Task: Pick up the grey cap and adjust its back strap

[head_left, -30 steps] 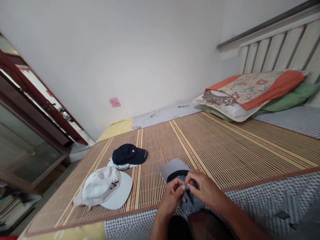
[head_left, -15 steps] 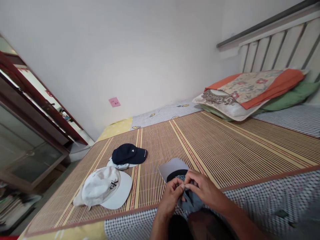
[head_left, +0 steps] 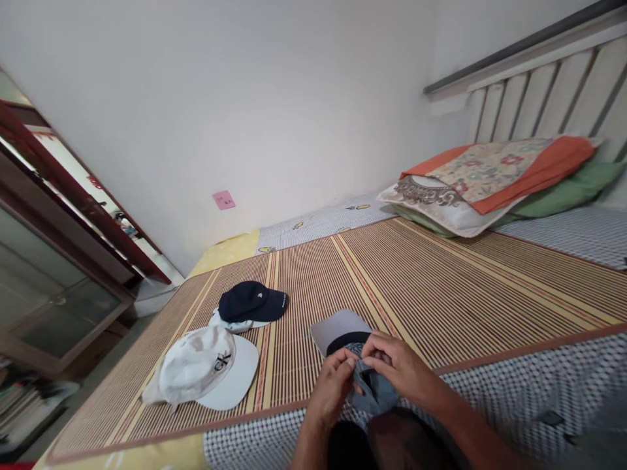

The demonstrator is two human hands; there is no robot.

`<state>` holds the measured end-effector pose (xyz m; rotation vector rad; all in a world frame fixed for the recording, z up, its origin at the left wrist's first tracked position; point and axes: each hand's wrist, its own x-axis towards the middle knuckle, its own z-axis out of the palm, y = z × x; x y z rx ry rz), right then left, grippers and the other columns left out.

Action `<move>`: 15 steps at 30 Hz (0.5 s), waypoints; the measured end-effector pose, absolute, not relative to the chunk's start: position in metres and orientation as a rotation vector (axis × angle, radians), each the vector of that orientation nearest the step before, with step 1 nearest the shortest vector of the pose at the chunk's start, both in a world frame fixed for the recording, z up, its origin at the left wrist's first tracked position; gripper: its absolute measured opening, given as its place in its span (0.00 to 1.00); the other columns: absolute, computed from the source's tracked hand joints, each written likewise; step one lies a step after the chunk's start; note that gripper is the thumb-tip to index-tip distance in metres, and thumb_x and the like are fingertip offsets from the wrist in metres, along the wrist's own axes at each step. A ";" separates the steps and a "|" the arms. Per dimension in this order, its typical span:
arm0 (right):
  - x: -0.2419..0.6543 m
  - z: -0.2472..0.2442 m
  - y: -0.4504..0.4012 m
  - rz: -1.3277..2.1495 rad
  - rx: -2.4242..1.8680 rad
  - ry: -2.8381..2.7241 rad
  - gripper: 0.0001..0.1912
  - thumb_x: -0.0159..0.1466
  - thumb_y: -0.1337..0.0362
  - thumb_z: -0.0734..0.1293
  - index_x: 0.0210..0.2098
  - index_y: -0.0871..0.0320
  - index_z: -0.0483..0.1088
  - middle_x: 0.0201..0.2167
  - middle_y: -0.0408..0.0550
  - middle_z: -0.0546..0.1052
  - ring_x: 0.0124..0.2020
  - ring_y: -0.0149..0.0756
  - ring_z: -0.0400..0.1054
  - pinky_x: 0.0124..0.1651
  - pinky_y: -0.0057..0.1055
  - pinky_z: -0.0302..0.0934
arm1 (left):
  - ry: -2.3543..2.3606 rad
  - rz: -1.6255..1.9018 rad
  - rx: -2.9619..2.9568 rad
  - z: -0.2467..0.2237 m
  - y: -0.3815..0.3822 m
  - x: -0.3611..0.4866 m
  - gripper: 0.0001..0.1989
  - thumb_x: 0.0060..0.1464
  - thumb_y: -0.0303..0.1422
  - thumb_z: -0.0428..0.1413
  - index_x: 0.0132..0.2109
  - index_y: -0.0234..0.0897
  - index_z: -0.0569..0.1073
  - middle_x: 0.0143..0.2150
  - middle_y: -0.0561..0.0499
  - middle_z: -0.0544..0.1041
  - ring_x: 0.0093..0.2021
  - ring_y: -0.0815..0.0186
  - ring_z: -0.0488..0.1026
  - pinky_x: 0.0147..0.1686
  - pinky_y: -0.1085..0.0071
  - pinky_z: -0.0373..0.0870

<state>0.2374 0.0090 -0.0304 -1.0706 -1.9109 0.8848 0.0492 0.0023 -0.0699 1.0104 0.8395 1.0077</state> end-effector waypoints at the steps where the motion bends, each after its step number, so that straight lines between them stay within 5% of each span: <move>1: 0.236 -0.031 0.009 0.891 -1.072 -1.907 0.07 0.64 0.70 0.64 0.32 0.54 0.70 0.32 0.42 0.73 0.36 0.36 0.68 0.41 0.32 0.60 | 0.844 1.009 1.004 -0.070 0.002 0.049 0.21 0.52 0.49 0.66 0.35 0.35 0.74 0.25 0.56 0.70 0.23 0.72 0.63 0.25 0.74 0.62; 15: 0.230 -0.030 0.005 0.818 -1.077 -1.927 0.08 0.65 0.72 0.65 0.32 0.53 0.70 0.35 0.42 0.76 0.39 0.37 0.70 0.42 0.33 0.60 | 0.807 1.026 0.998 -0.062 -0.001 0.051 0.24 0.46 0.50 0.71 0.34 0.34 0.74 0.28 0.55 0.72 0.24 0.72 0.68 0.26 0.74 0.70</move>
